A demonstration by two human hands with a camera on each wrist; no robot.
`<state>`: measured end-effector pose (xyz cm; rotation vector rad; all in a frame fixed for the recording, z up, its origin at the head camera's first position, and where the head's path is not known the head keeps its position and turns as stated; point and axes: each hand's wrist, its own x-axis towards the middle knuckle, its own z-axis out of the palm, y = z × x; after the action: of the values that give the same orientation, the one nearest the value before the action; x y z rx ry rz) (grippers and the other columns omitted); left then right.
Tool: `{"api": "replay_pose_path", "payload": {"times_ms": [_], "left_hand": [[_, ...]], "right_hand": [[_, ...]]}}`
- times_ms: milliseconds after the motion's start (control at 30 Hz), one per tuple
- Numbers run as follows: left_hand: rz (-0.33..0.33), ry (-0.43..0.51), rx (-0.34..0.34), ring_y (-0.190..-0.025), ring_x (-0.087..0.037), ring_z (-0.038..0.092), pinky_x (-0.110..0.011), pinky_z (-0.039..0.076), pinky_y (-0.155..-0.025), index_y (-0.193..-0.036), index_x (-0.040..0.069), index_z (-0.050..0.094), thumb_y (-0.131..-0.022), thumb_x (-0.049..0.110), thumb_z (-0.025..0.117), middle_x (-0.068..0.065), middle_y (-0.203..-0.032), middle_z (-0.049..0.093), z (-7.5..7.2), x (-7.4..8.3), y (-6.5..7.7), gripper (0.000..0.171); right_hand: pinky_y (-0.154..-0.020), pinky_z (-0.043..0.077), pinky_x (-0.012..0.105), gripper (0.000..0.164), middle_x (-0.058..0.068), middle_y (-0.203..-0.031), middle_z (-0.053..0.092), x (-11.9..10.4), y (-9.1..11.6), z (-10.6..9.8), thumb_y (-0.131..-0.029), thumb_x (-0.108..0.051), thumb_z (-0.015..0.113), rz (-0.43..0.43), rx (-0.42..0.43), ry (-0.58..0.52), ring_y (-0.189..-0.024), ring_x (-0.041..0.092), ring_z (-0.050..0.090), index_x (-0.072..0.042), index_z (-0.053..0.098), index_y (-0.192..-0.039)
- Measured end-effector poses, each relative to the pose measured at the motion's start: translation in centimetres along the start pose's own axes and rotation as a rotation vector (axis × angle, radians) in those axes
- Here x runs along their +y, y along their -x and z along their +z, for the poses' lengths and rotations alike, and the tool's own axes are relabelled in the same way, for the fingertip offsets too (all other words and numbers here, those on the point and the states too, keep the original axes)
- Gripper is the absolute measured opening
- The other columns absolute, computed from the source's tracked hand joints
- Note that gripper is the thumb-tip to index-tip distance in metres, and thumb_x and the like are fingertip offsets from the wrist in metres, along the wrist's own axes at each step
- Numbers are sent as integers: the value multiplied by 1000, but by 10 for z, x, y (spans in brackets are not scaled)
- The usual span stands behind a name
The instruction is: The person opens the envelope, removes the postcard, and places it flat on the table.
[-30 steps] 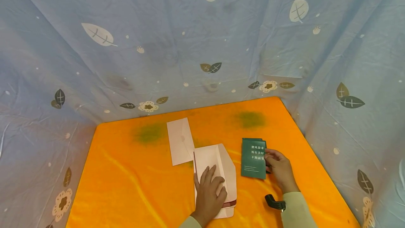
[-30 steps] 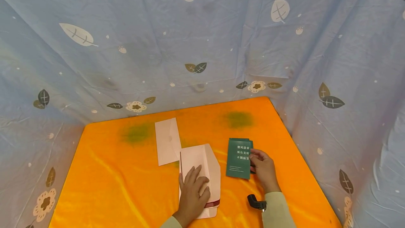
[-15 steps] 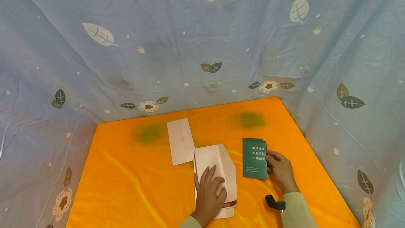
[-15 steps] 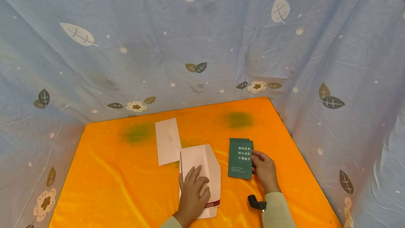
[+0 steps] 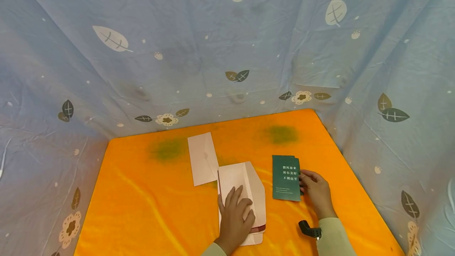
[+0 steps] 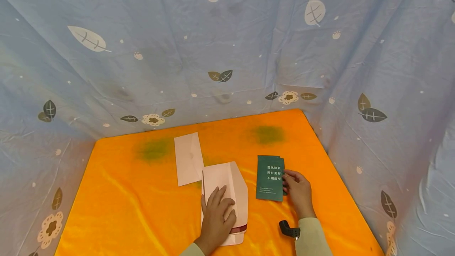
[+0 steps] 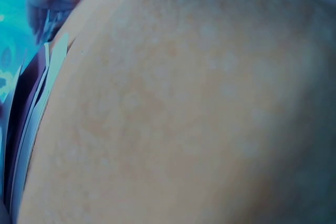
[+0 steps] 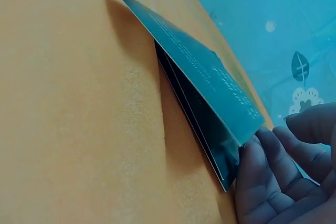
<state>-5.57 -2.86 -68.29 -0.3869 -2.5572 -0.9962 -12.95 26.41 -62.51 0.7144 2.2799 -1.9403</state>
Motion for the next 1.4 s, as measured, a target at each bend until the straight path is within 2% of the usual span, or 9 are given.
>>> {"api": "replay_pose_path", "payload": {"times_ms": [400, 833, 1100, 1400], "left_hand": [[8, 16, 4, -143, -40, 50, -87, 13, -108, -103, 27, 70, -90, 16, 70, -11, -155, 59, 2, -1, 0, 17], [7, -4, 3, -144, -40, 49, -88, 15, -107, -103, 27, 71, -90, 17, 70, -10, -156, 58, 0, 0, 0, 17], [-5, -11, -1, -144, -40, 50, -86, 15, -109, -103, 27, 71, -90, 18, 71, -9, -156, 59, 0, 0, 1, 15], [-9, -12, -7, -144, -40, 49, -87, 15, -108, -103, 28, 71, -91, 19, 71, -9, -156, 59, -1, 1, 1, 15]], "right_hand": [[-81, 59, 24, 40, 19, -129, 69, 2, 4, 0, -114, -21, 60, -31, 14, -19, -96, 17, 68, 1, 61, -147], [-79, 57, 22, 33, 18, -117, 73, 1, 13, 12, -113, -17, 60, -116, 20, 54, -92, 15, 68, 2, 66, -140], [-81, 55, 19, 35, 20, -119, 72, 2, 19, 22, -114, -22, 60, -199, -5, 112, -96, 17, 68, 1, 67, -139], [-84, 49, 16, 29, 11, -113, 72, 9, 23, 36, -112, -23, 67, -349, -20, 224, -98, 19, 63, -5, 73, -134]]}}
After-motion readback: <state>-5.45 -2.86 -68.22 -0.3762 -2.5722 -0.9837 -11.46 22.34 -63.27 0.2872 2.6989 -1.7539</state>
